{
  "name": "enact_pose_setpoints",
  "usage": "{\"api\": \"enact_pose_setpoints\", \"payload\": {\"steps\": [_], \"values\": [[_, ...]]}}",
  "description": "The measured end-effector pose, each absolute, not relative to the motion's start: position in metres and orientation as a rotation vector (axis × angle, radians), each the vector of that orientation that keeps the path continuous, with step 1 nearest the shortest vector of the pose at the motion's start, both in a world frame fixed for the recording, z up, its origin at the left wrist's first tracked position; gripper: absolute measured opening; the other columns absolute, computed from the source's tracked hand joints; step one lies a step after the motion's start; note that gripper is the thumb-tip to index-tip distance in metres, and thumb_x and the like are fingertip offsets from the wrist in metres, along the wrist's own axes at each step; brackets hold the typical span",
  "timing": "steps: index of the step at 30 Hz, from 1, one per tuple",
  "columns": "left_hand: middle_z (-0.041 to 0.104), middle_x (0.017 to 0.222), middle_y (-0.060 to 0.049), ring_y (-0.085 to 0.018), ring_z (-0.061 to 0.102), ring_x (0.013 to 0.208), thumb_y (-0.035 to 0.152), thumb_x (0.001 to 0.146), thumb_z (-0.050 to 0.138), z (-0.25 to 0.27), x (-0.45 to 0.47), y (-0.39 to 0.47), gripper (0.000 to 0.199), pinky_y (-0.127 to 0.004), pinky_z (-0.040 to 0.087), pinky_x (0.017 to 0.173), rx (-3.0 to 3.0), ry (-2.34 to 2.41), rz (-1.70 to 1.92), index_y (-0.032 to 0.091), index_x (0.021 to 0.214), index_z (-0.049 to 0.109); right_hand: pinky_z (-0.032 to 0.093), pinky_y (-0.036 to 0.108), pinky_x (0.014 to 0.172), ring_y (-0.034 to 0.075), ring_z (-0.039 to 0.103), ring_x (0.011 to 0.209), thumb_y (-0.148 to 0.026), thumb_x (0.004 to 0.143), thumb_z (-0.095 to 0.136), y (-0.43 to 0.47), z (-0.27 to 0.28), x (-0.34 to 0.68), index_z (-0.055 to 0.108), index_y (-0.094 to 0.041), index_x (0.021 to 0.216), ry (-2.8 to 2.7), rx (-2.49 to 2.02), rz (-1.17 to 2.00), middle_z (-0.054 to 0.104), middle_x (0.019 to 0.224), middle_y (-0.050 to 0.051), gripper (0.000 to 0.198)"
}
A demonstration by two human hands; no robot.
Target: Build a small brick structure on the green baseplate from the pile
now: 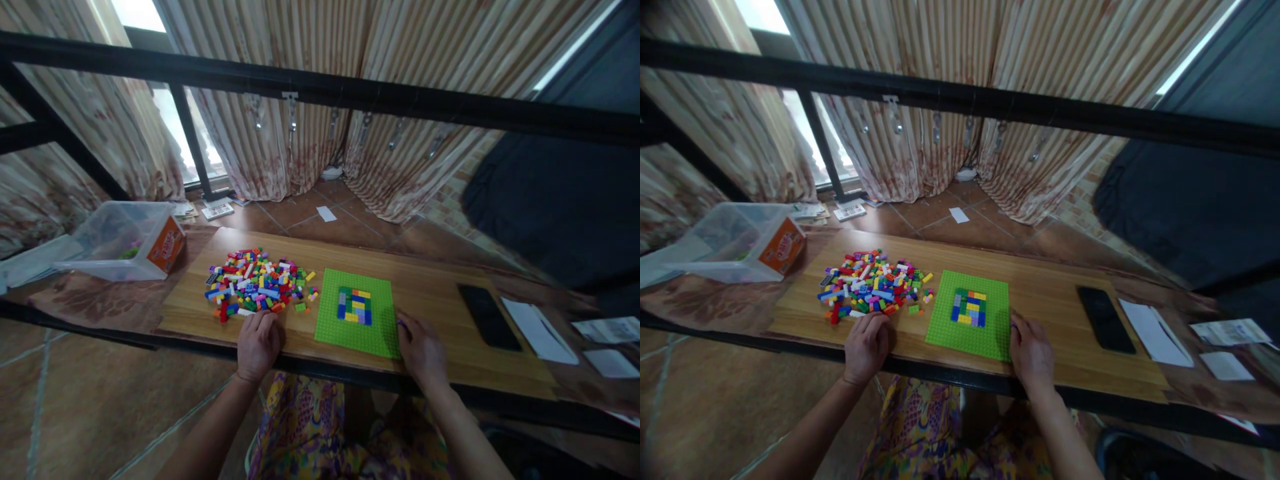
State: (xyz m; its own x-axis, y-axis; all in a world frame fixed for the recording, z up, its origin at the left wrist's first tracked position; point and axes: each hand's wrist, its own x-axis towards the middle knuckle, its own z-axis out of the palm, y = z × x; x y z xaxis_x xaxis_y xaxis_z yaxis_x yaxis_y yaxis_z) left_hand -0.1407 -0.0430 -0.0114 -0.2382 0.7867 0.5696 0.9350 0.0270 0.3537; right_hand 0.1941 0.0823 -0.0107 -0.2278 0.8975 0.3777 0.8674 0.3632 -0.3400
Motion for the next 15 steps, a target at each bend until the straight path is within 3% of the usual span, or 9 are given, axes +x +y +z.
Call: {"api": "enact_pose_setpoints", "payload": {"steps": [8,15], "values": [[0.065,0.09,-0.007,-0.022,0.058,0.084,0.012,0.085,0.046,-0.012,-0.142,-0.041,0.017,-0.034,0.046,0.077,-1.761,-2.043,-0.983,0.021,0.089,0.06,0.05,0.042,0.087,0.024,0.06,0.096,-0.038,0.09,0.039,0.079,-0.017,0.216,0.073,-0.023,0.1,-1.982,-1.514,0.058,0.067,0.097,0.01,0.038],[0.064,0.09,-0.007,-0.023,0.056,0.084,0.011,0.087,0.046,-0.011,-0.142,-0.041,0.016,-0.034,0.045,0.077,-1.775,-2.032,-0.951,0.02,0.089,0.057,0.05,0.036,0.082,0.023,0.061,0.095,-0.042,0.092,0.04,0.06,-0.019,0.225,0.071,-0.021,0.108,-1.976,-1.568,0.029,0.066,0.099,0.011,0.041]]}}
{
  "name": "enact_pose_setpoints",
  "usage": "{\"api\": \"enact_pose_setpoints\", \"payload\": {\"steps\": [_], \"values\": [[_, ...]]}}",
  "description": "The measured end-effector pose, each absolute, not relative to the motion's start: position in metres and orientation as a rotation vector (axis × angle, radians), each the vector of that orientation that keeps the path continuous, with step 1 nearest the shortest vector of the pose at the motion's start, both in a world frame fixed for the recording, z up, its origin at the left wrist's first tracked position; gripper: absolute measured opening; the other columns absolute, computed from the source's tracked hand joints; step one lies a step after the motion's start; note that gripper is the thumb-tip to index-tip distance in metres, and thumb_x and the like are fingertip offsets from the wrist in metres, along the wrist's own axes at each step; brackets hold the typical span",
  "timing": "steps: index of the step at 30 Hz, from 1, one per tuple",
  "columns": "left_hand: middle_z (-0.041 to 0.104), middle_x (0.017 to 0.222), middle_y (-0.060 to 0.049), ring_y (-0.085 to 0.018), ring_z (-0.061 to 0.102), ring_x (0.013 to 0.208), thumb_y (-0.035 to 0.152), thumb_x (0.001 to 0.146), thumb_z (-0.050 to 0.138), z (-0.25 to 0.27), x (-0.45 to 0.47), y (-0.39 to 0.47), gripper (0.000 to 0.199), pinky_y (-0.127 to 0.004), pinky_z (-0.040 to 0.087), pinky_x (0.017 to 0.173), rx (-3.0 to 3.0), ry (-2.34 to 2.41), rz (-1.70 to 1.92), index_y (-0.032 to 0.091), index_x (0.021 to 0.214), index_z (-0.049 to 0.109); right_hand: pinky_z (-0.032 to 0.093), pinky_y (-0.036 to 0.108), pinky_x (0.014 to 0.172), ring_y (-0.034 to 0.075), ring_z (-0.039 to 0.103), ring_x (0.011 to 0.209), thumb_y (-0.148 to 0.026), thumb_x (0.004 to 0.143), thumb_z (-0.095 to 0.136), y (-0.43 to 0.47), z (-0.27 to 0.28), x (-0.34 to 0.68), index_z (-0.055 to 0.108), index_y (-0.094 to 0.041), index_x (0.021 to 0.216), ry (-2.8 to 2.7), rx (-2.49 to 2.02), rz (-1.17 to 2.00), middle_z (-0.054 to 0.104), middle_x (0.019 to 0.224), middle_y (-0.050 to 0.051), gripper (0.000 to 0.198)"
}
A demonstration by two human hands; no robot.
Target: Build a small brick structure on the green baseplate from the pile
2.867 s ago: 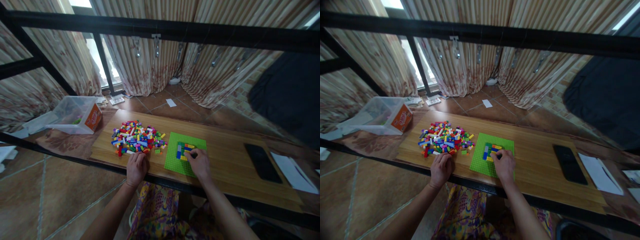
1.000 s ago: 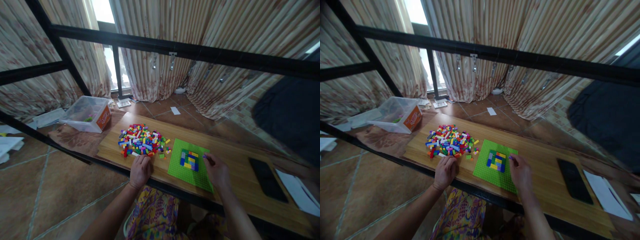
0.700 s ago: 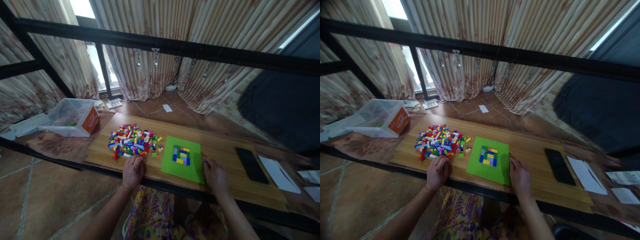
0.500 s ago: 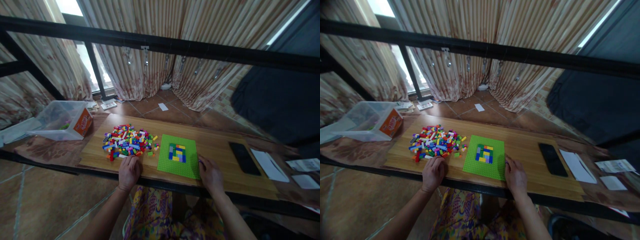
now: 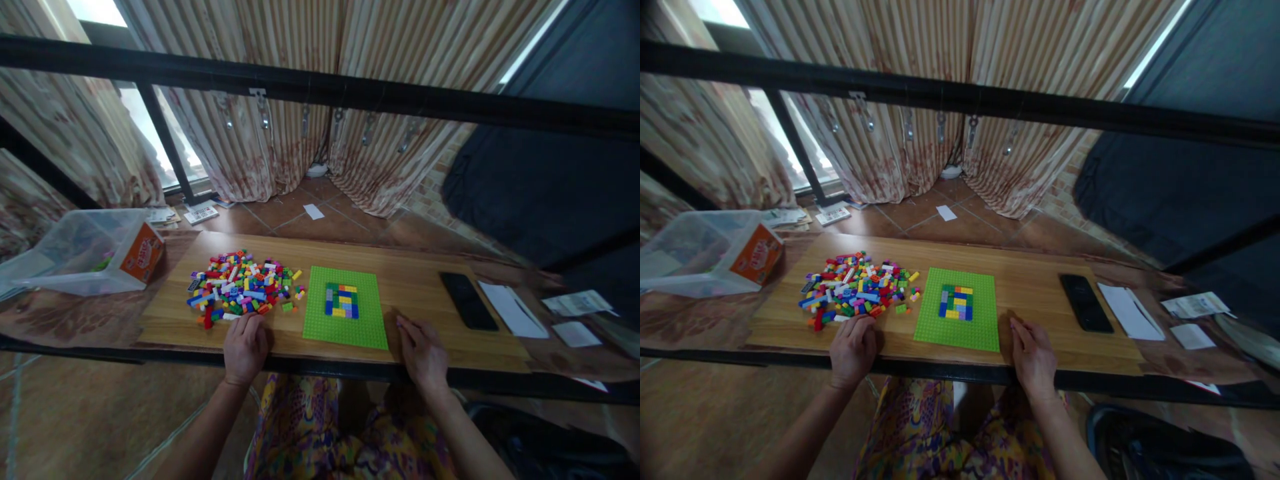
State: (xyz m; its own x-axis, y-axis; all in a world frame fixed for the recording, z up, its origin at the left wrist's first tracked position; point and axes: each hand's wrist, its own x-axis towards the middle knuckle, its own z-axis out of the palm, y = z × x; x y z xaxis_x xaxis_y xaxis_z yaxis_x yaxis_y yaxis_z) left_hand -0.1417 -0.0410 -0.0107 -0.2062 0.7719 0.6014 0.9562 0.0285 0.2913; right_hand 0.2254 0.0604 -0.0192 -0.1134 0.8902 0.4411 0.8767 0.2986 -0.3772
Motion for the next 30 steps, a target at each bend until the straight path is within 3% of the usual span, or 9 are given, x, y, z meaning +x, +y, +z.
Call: {"api": "enact_pose_setpoints", "payload": {"steps": [9,17,30], "values": [[0.064,0.09,-0.008,-0.023,0.057,0.085,0.011,0.087,0.046,-0.012,-0.142,-0.04,0.014,-0.033,0.044,0.077,-1.762,-2.004,-0.964,0.02,0.089,0.057,0.052,0.035,0.08,0.021,0.064,0.086,-0.041,0.089,0.047,0.062,-0.014,0.223,0.072,-0.02,0.099,-1.857,-1.498,0.164,0.069,0.093,0.009,0.034],[0.063,0.089,-0.007,-0.022,0.057,0.085,0.011,0.087,0.046,-0.012,-0.142,-0.039,0.014,-0.032,0.044,0.078,-1.751,-2.013,-0.955,0.019,0.087,0.057,0.05,0.037,0.087,0.021,0.064,0.093,-0.039,0.09,0.044,0.06,-0.006,0.216,0.069,-0.019,0.105,-1.912,-1.46,0.296,0.069,0.1,0.01,0.035],[0.064,0.091,-0.007,-0.022,0.057,0.086,0.011,0.087,0.047,-0.014,-0.143,-0.041,0.014,-0.031,0.044,0.078,-1.756,-2.01,-0.94,0.019,0.089,0.059,0.047,0.039,0.078,0.024,0.062,0.084,-0.056,0.086,0.047,0.079,-0.003,0.214,0.069,-0.019,0.088,-1.928,-1.739,0.217,0.067,0.09,0.01,0.043]]}}
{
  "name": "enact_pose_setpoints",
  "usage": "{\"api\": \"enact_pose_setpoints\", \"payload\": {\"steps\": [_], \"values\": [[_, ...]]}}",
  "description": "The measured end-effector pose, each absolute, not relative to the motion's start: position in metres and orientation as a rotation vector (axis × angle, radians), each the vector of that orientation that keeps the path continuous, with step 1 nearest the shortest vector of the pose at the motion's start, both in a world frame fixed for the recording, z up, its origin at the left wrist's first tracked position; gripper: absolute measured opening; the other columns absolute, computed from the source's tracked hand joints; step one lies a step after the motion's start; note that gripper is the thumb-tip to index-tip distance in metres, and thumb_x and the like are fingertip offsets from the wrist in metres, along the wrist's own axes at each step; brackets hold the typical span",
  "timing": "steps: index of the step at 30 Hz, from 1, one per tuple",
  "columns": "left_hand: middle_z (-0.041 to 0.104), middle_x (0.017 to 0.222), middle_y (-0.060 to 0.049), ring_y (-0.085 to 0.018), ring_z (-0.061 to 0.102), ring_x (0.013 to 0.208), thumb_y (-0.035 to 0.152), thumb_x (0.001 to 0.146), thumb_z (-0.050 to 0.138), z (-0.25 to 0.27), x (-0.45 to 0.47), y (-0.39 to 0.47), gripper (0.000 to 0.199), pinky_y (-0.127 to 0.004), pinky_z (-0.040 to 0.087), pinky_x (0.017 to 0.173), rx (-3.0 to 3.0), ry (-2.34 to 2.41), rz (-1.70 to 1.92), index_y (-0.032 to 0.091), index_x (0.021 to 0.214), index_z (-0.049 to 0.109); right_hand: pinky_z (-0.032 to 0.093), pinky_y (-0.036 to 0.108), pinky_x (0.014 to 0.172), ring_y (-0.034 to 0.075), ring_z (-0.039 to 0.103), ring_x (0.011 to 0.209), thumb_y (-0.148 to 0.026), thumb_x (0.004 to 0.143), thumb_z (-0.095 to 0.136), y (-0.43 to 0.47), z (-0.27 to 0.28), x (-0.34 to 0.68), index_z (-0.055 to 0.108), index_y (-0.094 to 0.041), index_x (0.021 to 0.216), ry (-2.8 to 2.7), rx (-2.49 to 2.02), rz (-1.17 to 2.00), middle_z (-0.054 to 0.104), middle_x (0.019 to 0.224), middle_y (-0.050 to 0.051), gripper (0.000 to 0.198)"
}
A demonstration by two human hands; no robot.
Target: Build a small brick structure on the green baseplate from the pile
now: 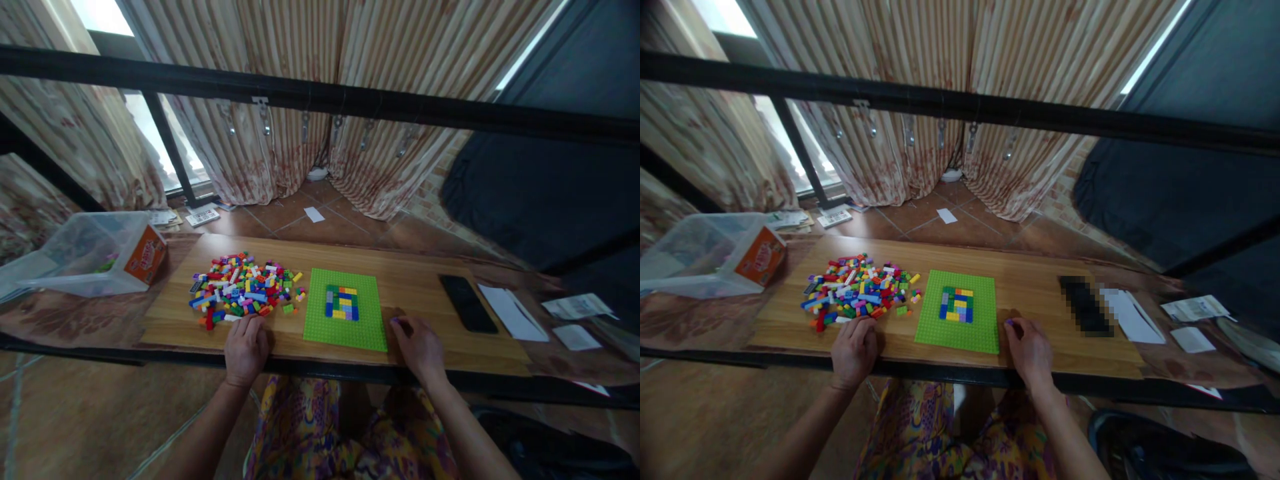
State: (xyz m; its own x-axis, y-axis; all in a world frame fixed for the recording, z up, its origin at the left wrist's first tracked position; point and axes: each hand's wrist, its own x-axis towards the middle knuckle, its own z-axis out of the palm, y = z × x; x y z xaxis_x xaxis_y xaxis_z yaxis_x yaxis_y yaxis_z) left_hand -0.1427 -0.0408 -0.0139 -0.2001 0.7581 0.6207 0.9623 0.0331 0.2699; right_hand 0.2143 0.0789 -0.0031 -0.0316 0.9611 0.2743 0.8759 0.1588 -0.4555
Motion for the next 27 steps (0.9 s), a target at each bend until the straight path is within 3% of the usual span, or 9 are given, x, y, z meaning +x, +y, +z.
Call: {"api": "enact_pose_setpoints", "payload": {"steps": [9,18,27], "values": [[0.064,0.092,-0.007,-0.022,0.056,0.086,0.01,0.087,0.046,-0.013,-0.141,-0.042,0.016,-0.032,0.045,0.078,-1.764,-2.059,-0.955,0.019,0.089,0.059,0.047,0.035,0.079,0.021,0.06,0.09,-0.053,0.083,0.056,0.107,0.031,0.143,0.073,-0.024,0.092,-1.976,-1.341,0.599,0.065,0.097,0.007,0.035],[0.064,0.093,-0.007,-0.022,0.055,0.086,0.01,0.087,0.046,-0.01,-0.139,-0.044,0.016,-0.033,0.046,0.079,-1.791,-2.09,-0.985,0.019,0.091,0.059,0.045,0.041,0.088,0.023,0.058,0.092,-0.042,0.083,0.06,0.133,0.022,0.104,0.075,-0.024,0.089,-2.249,-1.225,0.587,0.064,0.094,0.007,0.024],[0.063,0.093,-0.007,-0.023,0.055,0.086,0.011,0.088,0.044,-0.008,-0.139,-0.044,0.017,-0.034,0.046,0.079,-1.806,-2.102,-0.994,0.019,0.091,0.059,0.046,0.038,0.084,0.021,0.059,0.088,-0.042,0.081,0.062,0.138,0.019,0.104,0.076,-0.025,0.086,-2.297,-1.225,0.586,0.065,0.092,0.006,0.022]]}}
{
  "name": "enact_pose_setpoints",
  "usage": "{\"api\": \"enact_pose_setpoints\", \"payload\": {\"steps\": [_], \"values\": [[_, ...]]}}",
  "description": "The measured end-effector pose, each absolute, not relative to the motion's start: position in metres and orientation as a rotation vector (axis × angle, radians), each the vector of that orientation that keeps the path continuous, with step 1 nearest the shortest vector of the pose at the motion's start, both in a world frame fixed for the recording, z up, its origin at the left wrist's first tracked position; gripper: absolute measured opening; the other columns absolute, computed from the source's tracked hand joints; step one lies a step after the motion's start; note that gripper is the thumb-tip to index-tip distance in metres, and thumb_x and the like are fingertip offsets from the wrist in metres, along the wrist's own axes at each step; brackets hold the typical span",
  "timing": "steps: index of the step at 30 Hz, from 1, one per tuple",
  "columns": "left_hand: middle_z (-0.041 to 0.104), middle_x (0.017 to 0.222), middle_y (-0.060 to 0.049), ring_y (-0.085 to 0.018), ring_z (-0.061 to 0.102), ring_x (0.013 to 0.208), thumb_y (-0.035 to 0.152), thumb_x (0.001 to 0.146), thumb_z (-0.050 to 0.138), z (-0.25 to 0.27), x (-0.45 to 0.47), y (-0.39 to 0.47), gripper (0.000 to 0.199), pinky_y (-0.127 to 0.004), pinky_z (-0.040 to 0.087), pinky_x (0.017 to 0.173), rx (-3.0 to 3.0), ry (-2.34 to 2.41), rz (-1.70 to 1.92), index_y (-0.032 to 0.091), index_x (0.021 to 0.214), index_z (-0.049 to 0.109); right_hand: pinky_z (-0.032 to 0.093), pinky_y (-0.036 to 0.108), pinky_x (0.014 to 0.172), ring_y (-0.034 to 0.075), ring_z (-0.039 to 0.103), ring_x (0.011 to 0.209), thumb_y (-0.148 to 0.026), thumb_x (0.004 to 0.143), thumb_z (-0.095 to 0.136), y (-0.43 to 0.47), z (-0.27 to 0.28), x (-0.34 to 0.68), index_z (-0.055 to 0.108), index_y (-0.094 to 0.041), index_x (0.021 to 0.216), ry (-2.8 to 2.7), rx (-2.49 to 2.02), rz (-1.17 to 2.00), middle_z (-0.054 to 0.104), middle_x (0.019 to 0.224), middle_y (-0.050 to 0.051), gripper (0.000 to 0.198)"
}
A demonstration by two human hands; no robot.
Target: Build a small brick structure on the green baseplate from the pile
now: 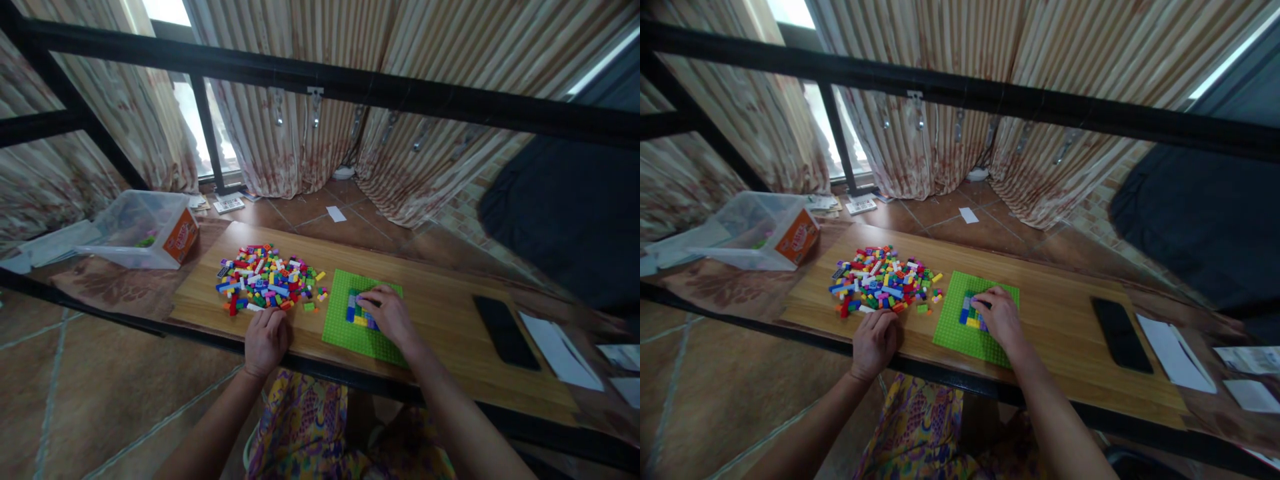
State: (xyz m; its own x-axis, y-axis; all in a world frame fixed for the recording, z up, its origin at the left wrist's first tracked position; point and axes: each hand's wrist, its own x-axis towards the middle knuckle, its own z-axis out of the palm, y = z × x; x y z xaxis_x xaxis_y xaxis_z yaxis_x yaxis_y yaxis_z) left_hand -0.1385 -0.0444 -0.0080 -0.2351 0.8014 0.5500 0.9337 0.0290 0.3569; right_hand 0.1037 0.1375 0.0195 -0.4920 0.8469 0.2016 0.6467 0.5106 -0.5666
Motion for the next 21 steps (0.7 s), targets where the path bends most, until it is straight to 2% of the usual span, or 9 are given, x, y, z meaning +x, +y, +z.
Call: {"api": "enact_pose_setpoints", "payload": {"steps": [12,16,21], "values": [[0.064,0.093,-0.007,-0.022,0.056,0.086,0.012,0.088,0.044,-0.0091,-0.1389,-0.0443,0.018,-0.034,0.046,0.079,-1.793,-2.128,-0.984,0.02,0.091,0.06,0.047,0.038,0.082,0.021,0.06,0.086,-0.038,0.078,0.064,0.1408,0.0225,0.1015,0.076,-0.025,0.084,-2.336,-1.266,0.608,0.066,0.094,0.006,0.019],[0.064,0.094,-0.008,-0.022,0.056,0.087,0.012,0.087,0.045,-0.0093,-0.1389,-0.0444,0.018,-0.035,0.047,0.079,-1.793,-2.134,-0.988,0.02,0.091,0.06,0.047,0.037,0.08,0.021,0.061,0.085,-0.044,0.076,0.065,0.1429,0.0204,0.1039,0.075,-0.022,0.088,-2.281,-1.257,0.661,0.066,0.094,0.007,0.027],[0.065,0.094,-0.008,-0.022,0.057,0.087,0.013,0.087,0.045,-0.0088,-0.1386,-0.0446,0.018,-0.034,0.047,0.079,-1.794,-2.136,-1.0,0.019,0.091,0.061,0.048,0.037,0.079,0.022,0.061,0.084,-0.05,0.08,0.056,0.1457,0.0144,0.1051,0.073,-0.02,0.091,-2.095,-1.339,0.643,0.067,0.093,0.009,0.036]]}}
